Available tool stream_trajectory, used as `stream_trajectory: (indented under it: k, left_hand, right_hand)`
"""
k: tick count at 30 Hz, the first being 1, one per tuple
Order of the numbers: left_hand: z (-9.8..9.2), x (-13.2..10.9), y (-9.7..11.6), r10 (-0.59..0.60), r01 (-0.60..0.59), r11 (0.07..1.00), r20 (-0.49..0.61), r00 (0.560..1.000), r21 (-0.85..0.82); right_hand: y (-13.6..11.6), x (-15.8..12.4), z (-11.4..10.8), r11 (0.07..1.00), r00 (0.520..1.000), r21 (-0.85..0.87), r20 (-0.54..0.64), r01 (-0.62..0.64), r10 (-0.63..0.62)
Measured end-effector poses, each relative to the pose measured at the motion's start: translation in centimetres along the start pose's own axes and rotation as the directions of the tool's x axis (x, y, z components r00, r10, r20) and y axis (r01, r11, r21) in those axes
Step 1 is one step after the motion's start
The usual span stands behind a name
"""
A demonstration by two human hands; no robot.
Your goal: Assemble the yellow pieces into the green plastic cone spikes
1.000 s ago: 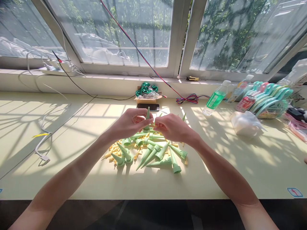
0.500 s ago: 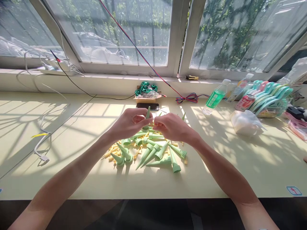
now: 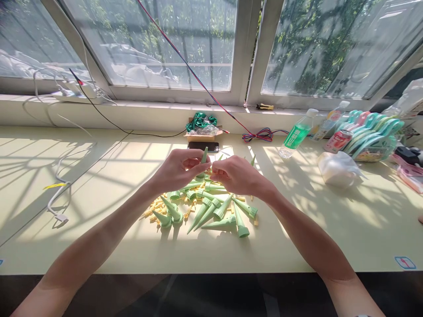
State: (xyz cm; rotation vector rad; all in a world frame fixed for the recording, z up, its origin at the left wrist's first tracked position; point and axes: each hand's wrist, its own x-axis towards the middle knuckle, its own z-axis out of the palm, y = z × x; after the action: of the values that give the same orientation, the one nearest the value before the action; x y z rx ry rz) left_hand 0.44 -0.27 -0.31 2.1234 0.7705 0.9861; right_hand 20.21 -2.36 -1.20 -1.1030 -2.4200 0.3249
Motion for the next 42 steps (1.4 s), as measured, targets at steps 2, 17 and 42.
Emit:
stream_trajectory:
  k: [2,17,42]
  left_hand:
    - [0.0,0.0,-0.1,0.003,-0.003,1.0,0.004,1.0,0.007]
    - [-0.3,0.1,-0.4,-0.045,0.045,0.999,0.037,0.998,0.021]
    - [-0.4,0.2,-0.4,-0.164,0.178,0.982,0.177,0.97,-0.066]
  right_hand:
    - [0.0,0.0,0.0,1.0,1.0,0.001,0.0,-0.001,0.001]
    - [-0.1,0.0,0.0,0.999,0.999,0.036,-0.03,-0.017,0.018]
    - [-1.2,-0.1,0.6,0.992,0.994,0.116,-0.103,0.046,-0.034]
